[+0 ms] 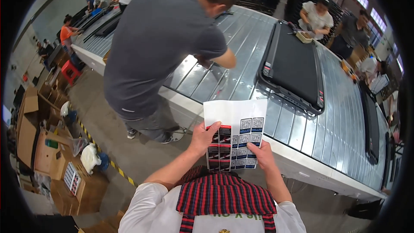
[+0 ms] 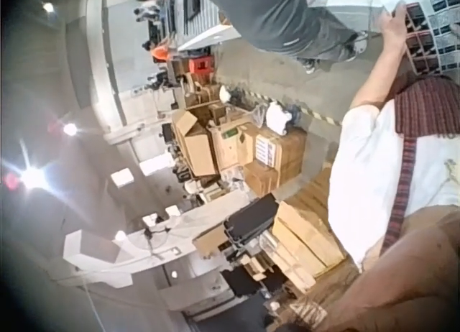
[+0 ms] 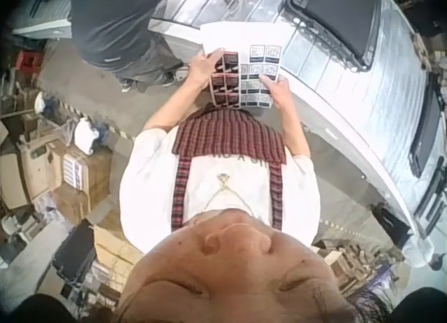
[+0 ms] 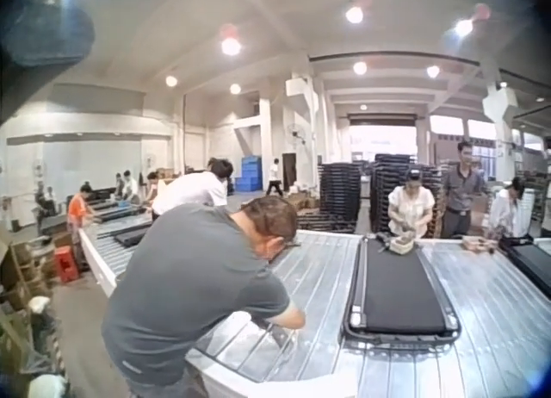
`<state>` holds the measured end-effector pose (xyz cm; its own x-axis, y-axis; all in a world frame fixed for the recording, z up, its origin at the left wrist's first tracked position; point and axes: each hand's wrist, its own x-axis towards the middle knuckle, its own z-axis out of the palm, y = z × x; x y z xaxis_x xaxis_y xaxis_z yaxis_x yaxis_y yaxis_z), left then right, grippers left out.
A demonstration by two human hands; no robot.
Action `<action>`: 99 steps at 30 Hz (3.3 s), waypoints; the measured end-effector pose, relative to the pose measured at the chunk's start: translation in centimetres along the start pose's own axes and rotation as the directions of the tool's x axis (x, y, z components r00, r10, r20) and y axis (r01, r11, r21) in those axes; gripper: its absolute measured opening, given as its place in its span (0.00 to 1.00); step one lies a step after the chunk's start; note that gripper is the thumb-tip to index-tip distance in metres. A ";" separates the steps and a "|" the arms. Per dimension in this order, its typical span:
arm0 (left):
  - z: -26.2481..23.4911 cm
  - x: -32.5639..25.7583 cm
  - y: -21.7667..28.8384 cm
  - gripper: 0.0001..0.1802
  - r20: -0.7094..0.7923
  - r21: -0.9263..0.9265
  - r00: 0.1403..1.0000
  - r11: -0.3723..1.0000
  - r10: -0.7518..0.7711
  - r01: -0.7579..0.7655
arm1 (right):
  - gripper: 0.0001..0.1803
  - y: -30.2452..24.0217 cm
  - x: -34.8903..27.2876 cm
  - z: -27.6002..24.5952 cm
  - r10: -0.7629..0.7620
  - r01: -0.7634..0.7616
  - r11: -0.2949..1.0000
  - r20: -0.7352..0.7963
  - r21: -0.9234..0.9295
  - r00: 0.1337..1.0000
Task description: Applying labels and stickers to treadmills on a factory assembly line.
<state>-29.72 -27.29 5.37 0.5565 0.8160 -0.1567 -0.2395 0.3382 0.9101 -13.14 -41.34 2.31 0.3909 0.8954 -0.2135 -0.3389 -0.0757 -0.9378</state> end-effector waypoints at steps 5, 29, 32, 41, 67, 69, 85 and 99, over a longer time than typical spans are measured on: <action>2.2 0.2 -1.4 0.17 -0.001 0.170 0.995 0.981 -0.096 0.094 | 0.14 0.8 -0.2 -3.0 0.006 -0.004 0.999 -0.065 0.036 0.998; 1.2 -0.4 -3.2 0.17 0.344 0.767 0.909 0.486 0.236 -0.418 | 0.15 -5.0 3.5 -0.6 -0.532 0.617 0.423 0.369 -0.664 0.762; -1.0 -1.1 -1.9 0.18 0.374 0.799 0.914 0.447 0.155 -0.403 | 0.10 -3.0 4.3 1.1 -0.424 0.549 0.539 0.357 -0.639 0.832; -9.9 -4.0 0.4 0.17 0.374 0.792 0.911 0.451 0.174 -0.411 | 0.07 -3.8 4.5 10.5 -0.479 0.713 0.337 0.540 -0.615 0.693; -14.4 -2.9 2.6 0.21 0.271 0.773 0.949 0.551 0.162 -0.315 | 0.12 -4.0 7.7 16.3 -0.415 0.711 0.296 0.585 -0.638 0.697; -13.5 -2.5 4.5 0.21 0.160 0.766 0.986 0.623 0.055 -0.159 | 0.18 -4.1 8.7 15.6 -0.527 0.673 0.311 0.468 -0.671 0.710; -11.7 4.0 7.7 0.16 -0.095 0.065 0.977 0.981 0.189 -0.184 | 0.10 -4.7 13.2 11.9 -0.076 0.082 0.997 0.326 -0.005 0.942; -10.9 5.4 7.4 0.14 -0.215 -0.021 0.963 0.985 0.163 -0.172 | 0.11 -3.6 16.5 11.4 -0.373 0.473 0.705 0.291 -0.528 0.881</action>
<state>-37.16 -15.28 7.04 0.3258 0.9416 -0.0846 -0.3485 0.2028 0.9151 -15.22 -21.23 5.33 0.2219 0.9448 0.2413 0.3980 0.1381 -0.9069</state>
